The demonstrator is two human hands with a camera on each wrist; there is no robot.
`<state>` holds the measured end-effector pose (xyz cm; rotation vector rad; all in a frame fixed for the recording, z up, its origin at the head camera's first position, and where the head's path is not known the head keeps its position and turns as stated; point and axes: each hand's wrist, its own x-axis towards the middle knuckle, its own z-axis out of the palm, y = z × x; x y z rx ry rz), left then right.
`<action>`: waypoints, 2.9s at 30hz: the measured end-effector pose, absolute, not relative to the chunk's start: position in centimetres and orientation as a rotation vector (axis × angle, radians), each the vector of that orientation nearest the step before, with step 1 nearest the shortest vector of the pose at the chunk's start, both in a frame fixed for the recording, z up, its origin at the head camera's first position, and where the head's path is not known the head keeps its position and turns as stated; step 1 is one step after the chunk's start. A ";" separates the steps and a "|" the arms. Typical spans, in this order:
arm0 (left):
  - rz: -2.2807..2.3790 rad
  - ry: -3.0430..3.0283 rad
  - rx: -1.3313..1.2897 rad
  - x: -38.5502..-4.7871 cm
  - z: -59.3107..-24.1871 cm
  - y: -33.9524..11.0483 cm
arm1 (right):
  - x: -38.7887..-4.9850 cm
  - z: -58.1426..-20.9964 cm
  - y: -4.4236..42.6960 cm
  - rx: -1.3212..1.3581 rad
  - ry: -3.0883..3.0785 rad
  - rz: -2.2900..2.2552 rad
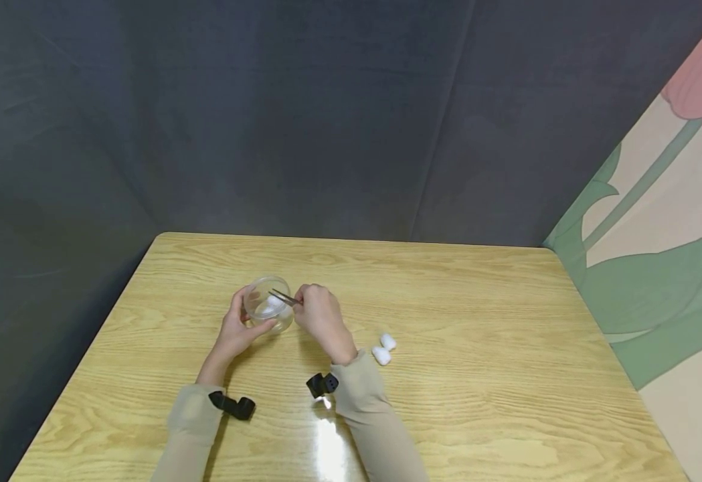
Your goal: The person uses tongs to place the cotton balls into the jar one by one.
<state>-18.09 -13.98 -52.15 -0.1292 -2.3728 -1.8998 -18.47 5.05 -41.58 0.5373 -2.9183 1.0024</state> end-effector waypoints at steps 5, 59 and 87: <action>-1.901 -2.383 -0.117 -18.0 -51.9 -13.9 | -18.4 -41.7 5.1 0.542 -2.921 1.009; -1.860 -2.417 -0.120 -18.0 -52.2 -14.2 | -15.7 -40.9 10.2 0.357 -2.873 1.030; -1.893 -2.397 -0.149 -17.1 -50.3 -13.7 | -14.8 -40.8 12.7 0.276 -2.846 0.983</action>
